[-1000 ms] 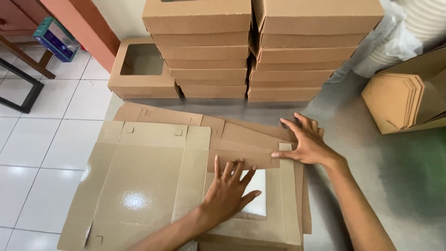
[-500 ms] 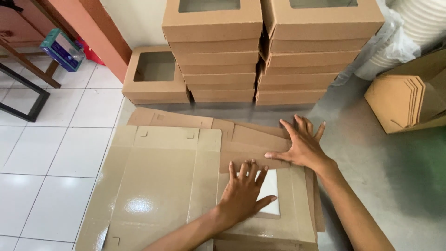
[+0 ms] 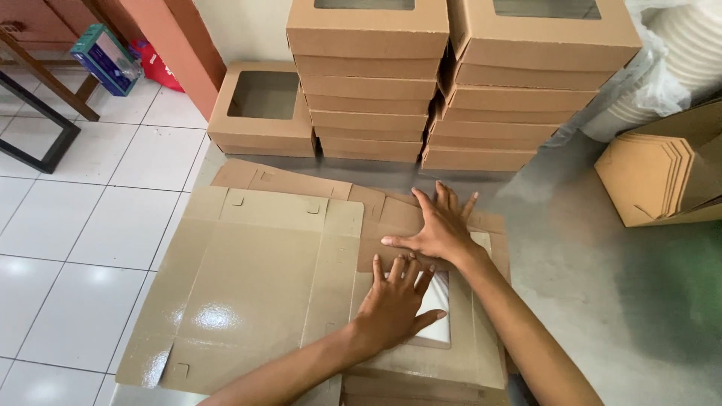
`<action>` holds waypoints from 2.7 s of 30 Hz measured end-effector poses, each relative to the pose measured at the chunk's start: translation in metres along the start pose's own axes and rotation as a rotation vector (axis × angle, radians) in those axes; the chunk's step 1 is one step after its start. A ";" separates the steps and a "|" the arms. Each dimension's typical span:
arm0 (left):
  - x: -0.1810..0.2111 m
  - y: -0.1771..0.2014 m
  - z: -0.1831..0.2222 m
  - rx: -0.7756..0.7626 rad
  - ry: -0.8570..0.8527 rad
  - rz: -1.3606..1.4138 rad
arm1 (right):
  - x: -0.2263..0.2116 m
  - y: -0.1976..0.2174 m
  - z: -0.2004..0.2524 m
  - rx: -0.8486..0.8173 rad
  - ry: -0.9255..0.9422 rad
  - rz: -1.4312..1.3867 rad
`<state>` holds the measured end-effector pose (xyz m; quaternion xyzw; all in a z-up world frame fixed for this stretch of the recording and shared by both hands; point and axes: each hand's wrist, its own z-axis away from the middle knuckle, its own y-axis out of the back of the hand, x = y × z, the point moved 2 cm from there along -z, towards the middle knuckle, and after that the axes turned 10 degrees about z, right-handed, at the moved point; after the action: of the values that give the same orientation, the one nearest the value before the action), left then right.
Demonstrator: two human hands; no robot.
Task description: The person folds flat cardboard pieces into box shapes on a metal table. They align flaps, press creases, and stack the assembled boxes. The workspace contains stacks of finished boxes and additional flat pieces.
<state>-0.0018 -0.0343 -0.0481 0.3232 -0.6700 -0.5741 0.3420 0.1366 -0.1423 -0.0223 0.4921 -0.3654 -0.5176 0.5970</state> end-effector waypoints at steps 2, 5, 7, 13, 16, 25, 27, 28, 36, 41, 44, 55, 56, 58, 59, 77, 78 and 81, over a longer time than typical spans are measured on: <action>0.001 0.001 0.002 0.040 -0.007 -0.004 | -0.004 -0.004 0.008 0.022 0.000 -0.008; -0.002 0.001 0.001 0.085 -0.011 -0.011 | -0.009 -0.003 0.014 0.061 0.008 -0.015; 0.000 0.003 0.002 0.084 -0.016 0.001 | -0.010 -0.007 0.018 0.064 0.003 -0.009; 0.004 0.002 0.001 0.044 -0.004 -0.106 | -0.013 -0.002 0.017 0.040 -0.001 -0.075; 0.003 0.002 0.003 -0.053 0.003 -0.087 | -0.006 0.011 0.024 -0.066 0.036 -0.050; -0.004 -0.006 0.004 0.092 -0.049 -0.050 | 0.069 0.035 0.034 -0.304 -0.062 -0.148; -0.003 -0.009 0.004 0.077 -0.034 -0.074 | 0.089 0.034 0.037 -0.335 -0.100 -0.147; -0.003 -0.008 0.004 0.076 -0.038 -0.073 | 0.097 0.036 0.039 -0.334 -0.104 -0.149; -0.002 -0.007 0.002 0.137 -0.043 -0.151 | 0.118 0.044 0.048 -0.398 -0.170 -0.168; 0.000 -0.002 0.001 0.156 -0.034 -0.173 | 0.101 0.037 0.044 -0.362 -0.105 -0.170; 0.000 0.004 0.002 0.160 -0.030 -0.184 | 0.082 0.026 0.035 -0.323 -0.138 -0.138; 0.002 0.003 0.002 0.158 -0.024 -0.122 | 0.012 0.006 0.021 -0.121 -0.035 0.009; 0.001 0.001 0.002 0.131 -0.018 -0.102 | 0.006 0.004 0.018 -0.118 -0.021 0.019; 0.002 0.000 0.002 0.107 -0.009 -0.084 | -0.006 0.002 0.015 -0.112 -0.006 0.031; 0.002 0.001 0.001 0.089 -0.008 -0.074 | -0.012 0.003 0.013 -0.079 0.018 0.030; -0.005 -0.004 -0.001 0.010 -0.014 0.028 | 0.018 0.016 0.032 -0.062 -0.024 0.037; -0.006 -0.004 -0.002 -0.024 -0.020 0.043 | 0.027 0.018 0.038 -0.055 -0.067 0.012; -0.019 0.012 -0.004 0.099 -0.113 -0.038 | 0.058 0.017 0.054 -0.052 -0.128 -0.029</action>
<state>0.0115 -0.0187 -0.0370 0.3195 -0.7095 -0.5640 0.2764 0.1011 -0.2103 0.0030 0.4475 -0.3824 -0.5659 0.5773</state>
